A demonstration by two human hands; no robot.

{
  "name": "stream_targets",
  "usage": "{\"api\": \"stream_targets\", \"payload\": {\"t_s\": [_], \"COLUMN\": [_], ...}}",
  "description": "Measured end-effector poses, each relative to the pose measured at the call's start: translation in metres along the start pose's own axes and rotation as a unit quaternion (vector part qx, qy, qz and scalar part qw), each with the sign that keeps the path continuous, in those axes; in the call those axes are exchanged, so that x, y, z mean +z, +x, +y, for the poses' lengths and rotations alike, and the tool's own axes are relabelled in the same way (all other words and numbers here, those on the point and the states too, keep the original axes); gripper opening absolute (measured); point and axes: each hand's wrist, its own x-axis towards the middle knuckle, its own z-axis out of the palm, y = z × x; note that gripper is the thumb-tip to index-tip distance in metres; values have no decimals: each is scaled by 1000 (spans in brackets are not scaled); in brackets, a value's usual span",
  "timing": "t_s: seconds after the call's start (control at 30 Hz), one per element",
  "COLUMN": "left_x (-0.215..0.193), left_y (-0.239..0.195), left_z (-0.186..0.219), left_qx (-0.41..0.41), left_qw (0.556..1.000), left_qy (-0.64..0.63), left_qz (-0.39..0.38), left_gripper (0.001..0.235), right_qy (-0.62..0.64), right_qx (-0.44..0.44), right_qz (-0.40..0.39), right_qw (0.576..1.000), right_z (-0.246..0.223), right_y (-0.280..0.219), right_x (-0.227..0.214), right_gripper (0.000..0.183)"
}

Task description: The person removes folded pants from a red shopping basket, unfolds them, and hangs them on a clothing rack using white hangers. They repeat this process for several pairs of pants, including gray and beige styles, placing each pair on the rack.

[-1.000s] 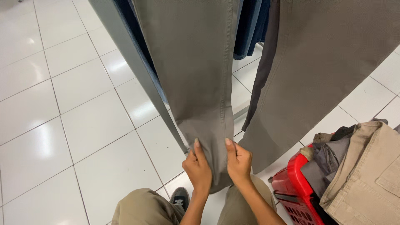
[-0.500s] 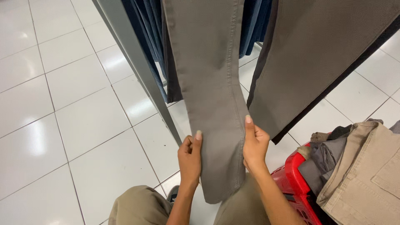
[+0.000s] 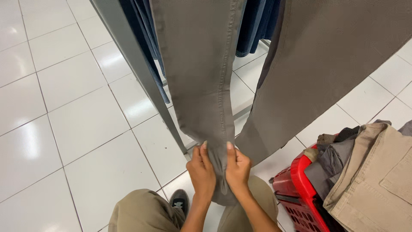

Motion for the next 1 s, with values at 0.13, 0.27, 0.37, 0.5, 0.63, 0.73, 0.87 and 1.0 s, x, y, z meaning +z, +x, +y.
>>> {"api": "stream_targets", "payload": {"t_s": [0.13,0.27,0.37,0.5,0.63,0.73,0.87,1.0], "left_x": [-12,-22,-24,-42,-53,-54,-46,-25], "left_y": [18,33,36,55,49,36,2,-4], "left_z": [26,62,73,76,103,78,24,22], "left_qx": [-26,-120,-151,-178,-256,-299,-256,-147], "left_qw": [1000,987,983,978,960,949,963,989], "left_qy": [6,-99,-101,-94,-112,-85,-57,-17], "left_qz": [16,38,11,49,5,-52,-64,-14], "left_gripper": [30,54,55,57,35,51,55,55], "right_qy": [-53,93,122,77,-4,-58,-86,-84], "right_qx": [0,91,85,153,102,-11,-42,-83], "right_qz": [31,51,32,-119,-99,-17,29,11], "right_qw": [998,990,988,978,990,998,995,993], "right_z": [-28,-64,-60,-42,-38,-33,-41,-49], "right_y": [17,38,34,14,-5,0,9,-3], "right_x": [-13,-16,-20,-35,-18,-7,-5,7], "right_gripper": [58,61,54,40,52,52,57,56]}}
